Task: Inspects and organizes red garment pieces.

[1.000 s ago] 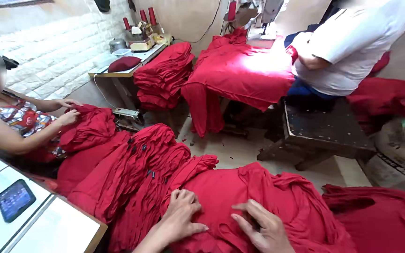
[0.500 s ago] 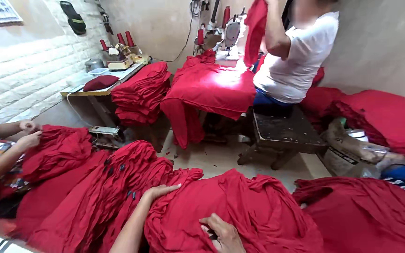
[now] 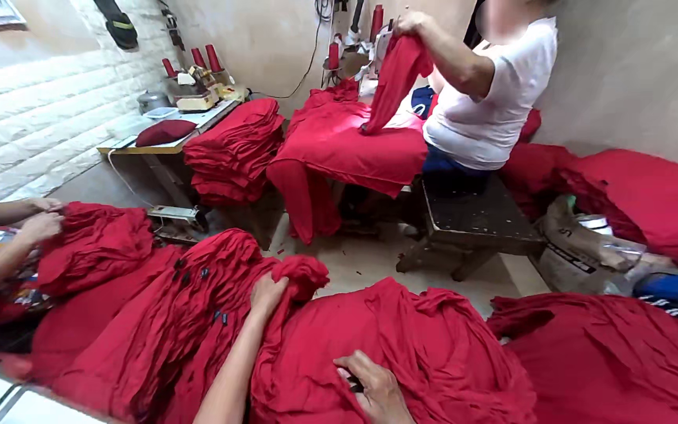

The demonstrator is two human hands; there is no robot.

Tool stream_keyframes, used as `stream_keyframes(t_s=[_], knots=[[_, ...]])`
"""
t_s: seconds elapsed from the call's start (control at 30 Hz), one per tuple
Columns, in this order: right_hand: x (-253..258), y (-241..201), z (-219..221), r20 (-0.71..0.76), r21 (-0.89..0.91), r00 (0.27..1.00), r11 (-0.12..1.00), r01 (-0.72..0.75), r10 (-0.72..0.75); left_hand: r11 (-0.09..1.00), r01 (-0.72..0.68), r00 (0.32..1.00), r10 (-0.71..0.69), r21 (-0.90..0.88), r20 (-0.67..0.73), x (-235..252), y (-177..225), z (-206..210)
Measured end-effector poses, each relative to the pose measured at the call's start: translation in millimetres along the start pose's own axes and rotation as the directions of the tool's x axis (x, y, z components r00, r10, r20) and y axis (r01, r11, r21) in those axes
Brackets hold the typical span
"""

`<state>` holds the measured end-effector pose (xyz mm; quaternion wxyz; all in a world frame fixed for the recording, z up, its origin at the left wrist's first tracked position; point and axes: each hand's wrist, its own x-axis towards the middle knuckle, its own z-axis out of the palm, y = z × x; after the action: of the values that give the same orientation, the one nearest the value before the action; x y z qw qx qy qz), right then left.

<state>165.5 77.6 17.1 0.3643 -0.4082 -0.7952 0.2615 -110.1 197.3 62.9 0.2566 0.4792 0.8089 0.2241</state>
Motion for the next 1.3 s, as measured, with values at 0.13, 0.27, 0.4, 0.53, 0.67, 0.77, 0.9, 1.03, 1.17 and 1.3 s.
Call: stream_keyframes(t_s=[0.13, 0.27, 0.4, 0.53, 0.67, 0.77, 0.9, 1.03, 1.17, 1.3], knots=[[-2.2, 14.2, 11.7, -0.073, -0.049, 0.991, 0.993, 0.107, -0.110, 0.748, -0.180, 0.945, -0.047, -0.638, -0.323, -26.7, -5.0, -42.6], [-2.4, 17.4, 13.1, -0.097, -0.048, 0.986, 0.990, 0.129, -0.133, 0.471, -0.391, 0.865, -0.106, -0.791, -0.490, -43.8, 4.9, -84.6], [-2.7, 19.1, 12.5, -0.100, -0.056, 0.985, 0.990, 0.132, -0.137, 0.413, -0.483, 0.835, -0.049, -0.772, -0.548, -53.2, 20.5, -99.2], [-3.0, 12.9, 8.1, -0.117, -0.033, 0.985, 0.992, 0.122, -0.125, 0.658, -0.509, 0.825, 0.190, -0.556, -0.532, -66.4, 39.8, -80.9], [-12.8, 16.0, 10.2, -0.275, -0.057, 0.933, 0.972, 0.227, -0.234, 0.865, -0.493, 0.868, 0.497, 0.096, -0.018, -95.9, 64.4, -19.9], [-18.8, 13.7, 9.3, -0.380, -0.121, 0.862, 0.941, 0.315, -0.337, 0.700, -0.631, 0.776, 0.580, 0.335, 0.248, -114.1, 51.6, 60.9], [-12.1, -0.7, -35.5, -0.397, -0.248, 0.821, 0.910, 0.333, -0.409, 0.689, -0.669, 0.722, 0.692, 0.279, 0.020, -112.0, 33.4, 80.5], [19.6, 33.1, -108.2, -0.481, -0.396, 0.859, 0.918, -0.036, -0.174, 0.811, -0.550, 0.819, 0.571, 0.201, -0.061, -109.0, 33.2, 76.5], [43.9, 75.0, -145.5, -0.442, -0.148, 0.791, 0.835, -0.529, 0.423, 0.873, -0.481, 0.865, 0.488, 0.084, -0.115, -112.5, 34.6, 74.2], [54.4, 56.7, -103.7, -0.053, -0.127, 0.750, 0.741, -0.660, 0.659, 0.895, -0.446, 0.880, 0.443, 0.021, -0.170, -110.7, 31.2, 75.3]])
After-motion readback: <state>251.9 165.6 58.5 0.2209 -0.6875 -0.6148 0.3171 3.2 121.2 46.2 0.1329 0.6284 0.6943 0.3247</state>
